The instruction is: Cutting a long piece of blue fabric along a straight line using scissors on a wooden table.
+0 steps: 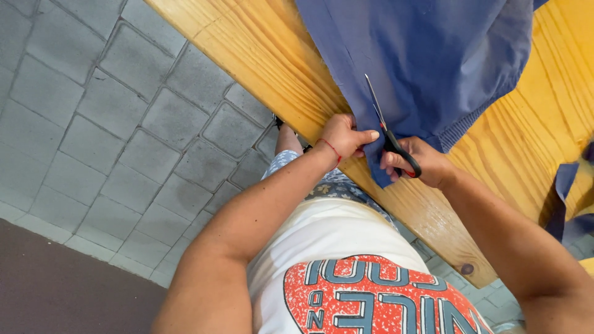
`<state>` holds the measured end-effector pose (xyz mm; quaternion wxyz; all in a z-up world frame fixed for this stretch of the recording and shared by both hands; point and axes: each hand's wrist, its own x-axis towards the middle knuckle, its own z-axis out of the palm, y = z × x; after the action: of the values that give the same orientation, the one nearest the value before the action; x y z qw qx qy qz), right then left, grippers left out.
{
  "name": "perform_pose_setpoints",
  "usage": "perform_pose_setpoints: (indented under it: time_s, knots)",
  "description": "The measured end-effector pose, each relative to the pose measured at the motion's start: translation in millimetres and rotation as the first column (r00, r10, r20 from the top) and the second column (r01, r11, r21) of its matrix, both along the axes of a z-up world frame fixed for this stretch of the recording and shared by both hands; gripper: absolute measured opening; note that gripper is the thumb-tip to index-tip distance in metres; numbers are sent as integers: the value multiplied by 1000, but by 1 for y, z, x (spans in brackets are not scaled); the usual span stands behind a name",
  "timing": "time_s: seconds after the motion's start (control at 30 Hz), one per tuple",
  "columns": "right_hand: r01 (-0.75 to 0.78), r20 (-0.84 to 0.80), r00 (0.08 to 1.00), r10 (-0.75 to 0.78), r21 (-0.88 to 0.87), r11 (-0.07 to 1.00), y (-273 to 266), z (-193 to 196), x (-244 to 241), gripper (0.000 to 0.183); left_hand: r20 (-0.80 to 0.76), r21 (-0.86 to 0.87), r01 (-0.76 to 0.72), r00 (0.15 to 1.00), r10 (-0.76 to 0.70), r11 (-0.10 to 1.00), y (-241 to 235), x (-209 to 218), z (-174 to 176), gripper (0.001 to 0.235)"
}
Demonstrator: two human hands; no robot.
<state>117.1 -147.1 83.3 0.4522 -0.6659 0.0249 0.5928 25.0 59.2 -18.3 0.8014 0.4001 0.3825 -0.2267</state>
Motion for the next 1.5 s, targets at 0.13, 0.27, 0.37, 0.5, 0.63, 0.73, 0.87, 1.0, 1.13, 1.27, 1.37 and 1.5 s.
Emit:
perform_pose_setpoints:
  time_s: [0.13, 0.27, 0.37, 0.5, 0.63, 0.73, 0.87, 1.0, 1.13, 1.27, 1.37, 1.5]
  knots:
    - [22, -29, 999, -22, 10, 1000, -8, -4, 5, 46, -13, -1, 11, 1000, -11, 1000, 0, 1, 0, 32]
    - [17, -23, 1000, -17, 13, 1000, -3, 2, 8, 44, -13, 1, 27, 1000, -27, 1000, 1, 1, -1, 31]
    - [4, -8, 1000, -4, 0, 1000, 3, 7, 7, 43, -18, -1, 36, 999, -36, 999, 2, 1, -1, 31]
    - [-2, 15, 1000, 2, -2, 1000, 4, 7, 6, 44, -2, 71, -6, 1000, 6, 997, 22, 11, 35, 42]
    - [-4, 27, 1000, 4, -9, 1000, 4, 4, 3, 43, 10, 154, -96, 995, 96, 983, 56, 32, 34, 43]
    - [-12, 41, 999, 13, -24, 1000, 9, 7, 1, 41, -15, 200, -150, 988, 156, 968, 68, 42, 16, 39]
    - [-7, 55, 998, 9, -27, 1000, 8, 6, 1, 42, -24, 251, -132, 990, 142, 959, 70, 52, 13, 34]
    - [-33, 79, 996, 36, -42, 999, 4, -3, 1, 41, -55, 227, -125, 989, 141, 966, 74, 51, 23, 34]
    - [-23, 65, 998, 26, -49, 999, 0, -7, 2, 40, -62, 211, -129, 987, 145, 969, 72, 52, 24, 34]
    - [-30, 66, 997, 34, -59, 998, -5, -11, 4, 38, -44, 187, -126, 990, 137, 974, 74, 52, 25, 34]
    - [-47, 52, 997, 50, -51, 998, 2, -5, 9, 37, -32, 168, -123, 991, 131, 978, 77, 52, 28, 31]
    - [-76, 29, 997, 77, -19, 997, 23, 7, 23, 42, -35, 133, -115, 992, 120, 984, 81, 52, 34, 30]
